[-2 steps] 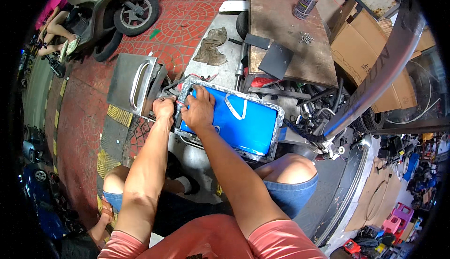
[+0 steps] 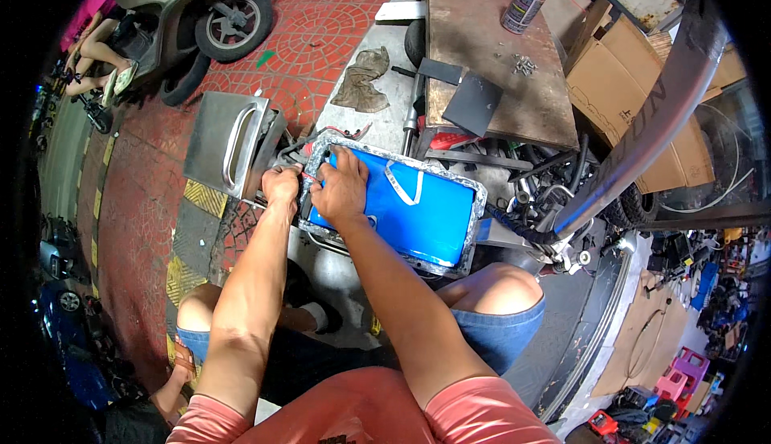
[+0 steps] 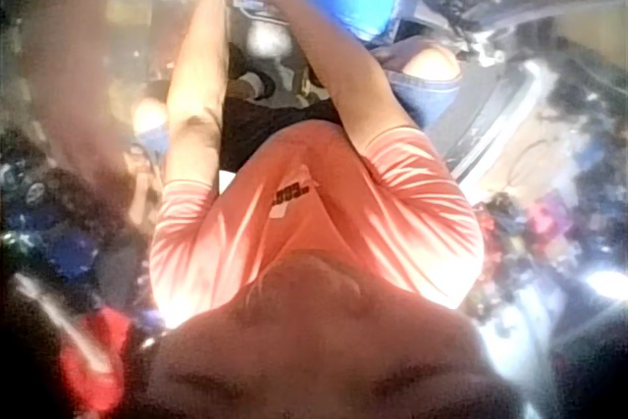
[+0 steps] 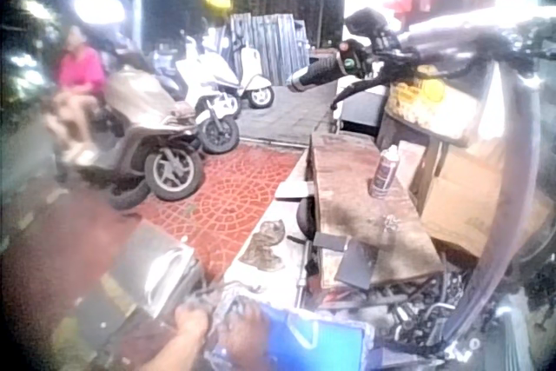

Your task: The person sits on the floor and works on the rear storage compartment of a scooter. They use a yellow utility knife to cut and trim a blue foam insert inside the compartment. They also handle a black plastic cover and a metal plate, fitting them into the compartment.

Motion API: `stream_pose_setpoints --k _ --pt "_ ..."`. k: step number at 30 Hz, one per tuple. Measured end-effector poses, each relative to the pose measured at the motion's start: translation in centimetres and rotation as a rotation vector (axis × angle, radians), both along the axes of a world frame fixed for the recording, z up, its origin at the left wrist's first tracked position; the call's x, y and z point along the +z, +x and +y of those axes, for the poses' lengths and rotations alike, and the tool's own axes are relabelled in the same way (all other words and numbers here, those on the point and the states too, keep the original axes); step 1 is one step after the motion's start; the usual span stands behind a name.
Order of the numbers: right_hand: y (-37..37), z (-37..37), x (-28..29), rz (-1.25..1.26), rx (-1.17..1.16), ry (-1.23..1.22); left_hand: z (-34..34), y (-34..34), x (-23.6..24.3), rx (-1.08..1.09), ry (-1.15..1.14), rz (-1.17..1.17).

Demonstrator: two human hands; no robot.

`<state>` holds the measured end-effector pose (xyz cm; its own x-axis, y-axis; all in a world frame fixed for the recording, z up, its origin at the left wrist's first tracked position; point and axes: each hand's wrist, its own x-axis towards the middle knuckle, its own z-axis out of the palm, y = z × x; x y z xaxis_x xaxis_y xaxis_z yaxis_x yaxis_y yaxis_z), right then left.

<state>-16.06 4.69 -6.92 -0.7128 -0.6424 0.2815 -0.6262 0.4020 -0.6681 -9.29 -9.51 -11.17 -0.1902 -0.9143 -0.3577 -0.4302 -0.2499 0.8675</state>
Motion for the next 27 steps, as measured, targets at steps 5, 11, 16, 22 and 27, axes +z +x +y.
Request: stream_pose_setpoints --k 5,11,16,22,27 --pt "-0.5 0.2 -0.4 -0.006 -0.009 0.031 0.2 -0.6 0.6 0.007 0.083 0.072" --pt "-0.4 0.1 -0.5 -0.015 0.007 0.054 -0.3 -0.7 0.0 -0.075 -0.109 -0.260" --pt "-0.3 0.0 -0.6 0.007 -0.009 0.068 0.7 -0.2 -0.1 -0.096 -0.043 -0.025" --pt "-0.6 0.2 -0.5 0.005 0.010 0.091 0.7 0.4 -0.3 -0.124 0.082 0.166" --pt "-0.5 0.1 -0.4 0.037 -0.006 0.062 0.6 0.2 -1.2 -0.138 0.003 0.096"
